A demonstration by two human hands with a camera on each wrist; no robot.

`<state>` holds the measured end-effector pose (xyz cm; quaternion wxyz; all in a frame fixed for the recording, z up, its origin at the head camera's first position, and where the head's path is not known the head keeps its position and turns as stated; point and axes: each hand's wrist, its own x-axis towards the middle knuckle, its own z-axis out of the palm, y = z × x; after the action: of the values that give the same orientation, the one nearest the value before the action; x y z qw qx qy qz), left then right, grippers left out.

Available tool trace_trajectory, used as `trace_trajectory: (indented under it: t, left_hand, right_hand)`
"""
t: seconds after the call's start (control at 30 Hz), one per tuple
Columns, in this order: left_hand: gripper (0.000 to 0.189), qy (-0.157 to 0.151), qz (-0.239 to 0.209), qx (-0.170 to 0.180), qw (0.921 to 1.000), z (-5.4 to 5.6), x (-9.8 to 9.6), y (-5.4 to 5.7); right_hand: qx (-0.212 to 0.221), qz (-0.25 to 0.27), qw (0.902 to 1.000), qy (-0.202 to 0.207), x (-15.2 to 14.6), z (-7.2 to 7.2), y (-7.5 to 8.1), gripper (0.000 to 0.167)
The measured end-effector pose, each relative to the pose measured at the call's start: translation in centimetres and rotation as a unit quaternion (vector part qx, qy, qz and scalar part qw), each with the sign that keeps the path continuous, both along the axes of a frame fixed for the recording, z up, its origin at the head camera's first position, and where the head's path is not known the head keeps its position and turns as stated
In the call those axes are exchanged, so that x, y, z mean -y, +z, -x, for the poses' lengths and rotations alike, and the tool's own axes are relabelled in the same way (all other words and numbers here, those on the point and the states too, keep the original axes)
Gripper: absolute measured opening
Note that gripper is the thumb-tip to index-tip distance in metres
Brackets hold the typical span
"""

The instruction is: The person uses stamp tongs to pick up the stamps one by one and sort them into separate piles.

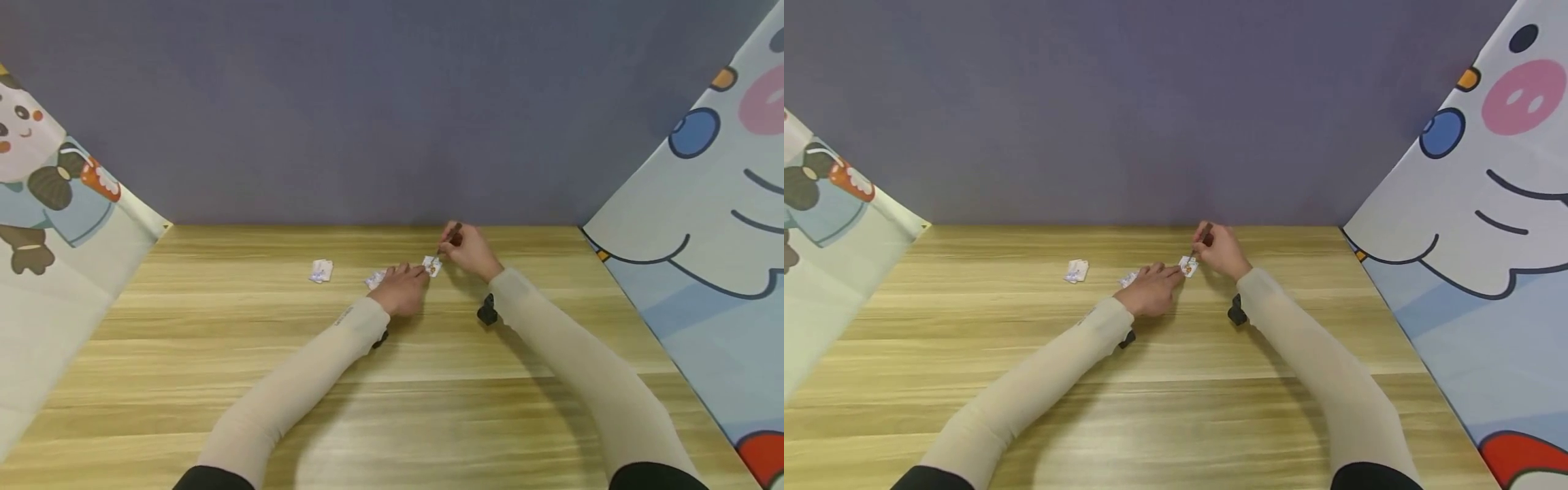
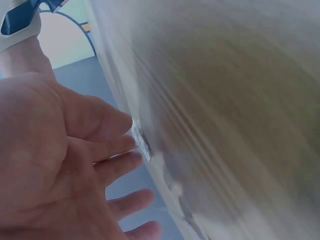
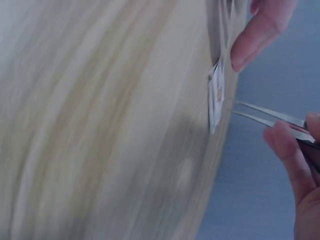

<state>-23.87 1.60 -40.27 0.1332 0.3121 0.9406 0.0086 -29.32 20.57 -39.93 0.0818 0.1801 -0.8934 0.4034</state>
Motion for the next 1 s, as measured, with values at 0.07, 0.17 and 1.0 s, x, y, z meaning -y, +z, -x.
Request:
trace_trajectory:
  t: [0.07, 0.17, 1.0]
  left_hand:
    - [0.058, 0.003, -0.010, -0.004, 0.9999, 0.0, 0.5, 0.1]
    - [0.056, 0.012, -0.023, -0.014, 0.9996, -0.1, 1.6, 0.4]
    - [0.046, 0.045, 0.000, 0.011, 0.9989, -1.4, 6.9, 0.2]
  right_hand:
    - [-0.012, 0.011, 0.9999, -0.002, 0.2, -0.1, 0.0, 0.008]
    - [-0.027, 0.032, 0.9991, 0.003, 0.7, -0.2, 0.2, 0.007]
    - [0.041, 0.078, 0.9931, 0.077, 6.3, -0.5, -0.7, 0.007]
